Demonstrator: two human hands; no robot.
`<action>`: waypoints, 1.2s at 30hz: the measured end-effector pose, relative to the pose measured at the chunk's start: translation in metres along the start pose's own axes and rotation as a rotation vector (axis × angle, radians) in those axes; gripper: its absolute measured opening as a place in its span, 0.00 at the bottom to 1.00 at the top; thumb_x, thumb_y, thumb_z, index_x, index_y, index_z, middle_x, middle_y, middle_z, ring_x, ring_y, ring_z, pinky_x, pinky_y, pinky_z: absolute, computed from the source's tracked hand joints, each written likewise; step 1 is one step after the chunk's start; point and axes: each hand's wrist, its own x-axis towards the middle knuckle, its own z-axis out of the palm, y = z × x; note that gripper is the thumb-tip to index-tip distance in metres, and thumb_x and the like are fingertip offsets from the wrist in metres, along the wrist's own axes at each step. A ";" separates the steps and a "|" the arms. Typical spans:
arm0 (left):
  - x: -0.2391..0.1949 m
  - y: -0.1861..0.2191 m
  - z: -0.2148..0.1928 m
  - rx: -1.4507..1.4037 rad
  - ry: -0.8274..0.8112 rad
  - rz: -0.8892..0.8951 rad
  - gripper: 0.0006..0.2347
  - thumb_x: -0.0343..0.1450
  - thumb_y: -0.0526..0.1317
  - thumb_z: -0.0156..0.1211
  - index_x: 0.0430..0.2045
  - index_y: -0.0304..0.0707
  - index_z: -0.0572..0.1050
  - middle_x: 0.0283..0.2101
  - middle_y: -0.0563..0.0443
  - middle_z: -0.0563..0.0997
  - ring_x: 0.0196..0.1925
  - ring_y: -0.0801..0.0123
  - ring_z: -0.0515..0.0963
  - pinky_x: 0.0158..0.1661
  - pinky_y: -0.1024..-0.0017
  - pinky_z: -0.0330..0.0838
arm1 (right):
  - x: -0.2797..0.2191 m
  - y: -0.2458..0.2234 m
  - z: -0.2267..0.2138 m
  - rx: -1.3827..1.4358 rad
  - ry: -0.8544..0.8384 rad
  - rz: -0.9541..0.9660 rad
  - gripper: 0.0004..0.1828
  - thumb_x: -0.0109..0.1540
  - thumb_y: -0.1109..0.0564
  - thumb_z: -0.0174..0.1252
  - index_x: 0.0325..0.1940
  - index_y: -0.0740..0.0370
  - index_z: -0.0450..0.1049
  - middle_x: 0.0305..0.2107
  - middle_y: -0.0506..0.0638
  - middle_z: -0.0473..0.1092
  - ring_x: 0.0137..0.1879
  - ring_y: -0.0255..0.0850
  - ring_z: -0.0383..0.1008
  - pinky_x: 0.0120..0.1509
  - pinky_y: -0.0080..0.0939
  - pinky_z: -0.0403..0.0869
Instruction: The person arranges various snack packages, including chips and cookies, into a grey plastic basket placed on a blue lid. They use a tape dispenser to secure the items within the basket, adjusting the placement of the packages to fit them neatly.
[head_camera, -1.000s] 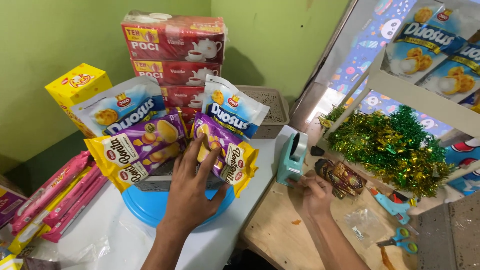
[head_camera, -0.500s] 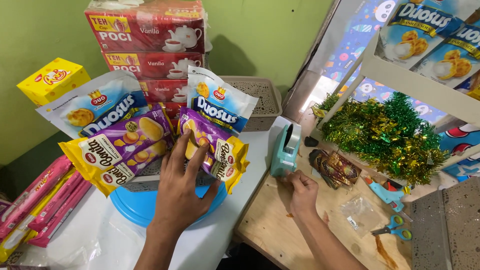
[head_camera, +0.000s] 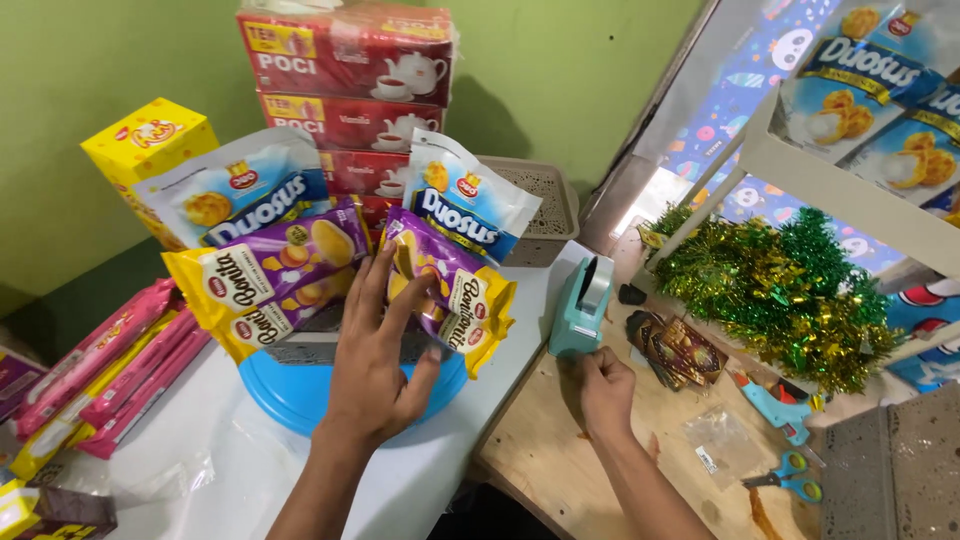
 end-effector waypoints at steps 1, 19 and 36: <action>0.001 0.004 -0.001 0.010 0.012 0.000 0.25 0.67 0.44 0.52 0.62 0.43 0.71 0.75 0.32 0.57 0.74 0.28 0.56 0.64 0.37 0.56 | -0.010 -0.010 0.003 0.005 -0.012 -0.009 0.18 0.61 0.69 0.53 0.17 0.60 0.62 0.15 0.45 0.59 0.25 0.34 0.59 0.32 0.36 0.64; 0.064 -0.010 0.020 0.226 0.341 -0.234 0.15 0.73 0.48 0.61 0.47 0.37 0.76 0.45 0.47 0.82 0.48 0.52 0.74 0.49 0.48 0.59 | -0.047 -0.044 -0.001 0.029 -0.344 -0.210 0.18 0.63 0.60 0.61 0.18 0.60 0.67 0.13 0.47 0.65 0.22 0.34 0.61 0.30 0.34 0.62; 0.046 0.042 -0.031 -0.254 0.489 -0.239 0.06 0.74 0.36 0.59 0.41 0.37 0.78 0.42 0.48 0.83 0.43 0.66 0.82 0.55 0.67 0.74 | -0.049 -0.039 0.003 -0.098 -0.294 -0.204 0.16 0.62 0.60 0.63 0.21 0.59 0.66 0.18 0.43 0.57 0.28 0.31 0.54 0.33 0.34 0.55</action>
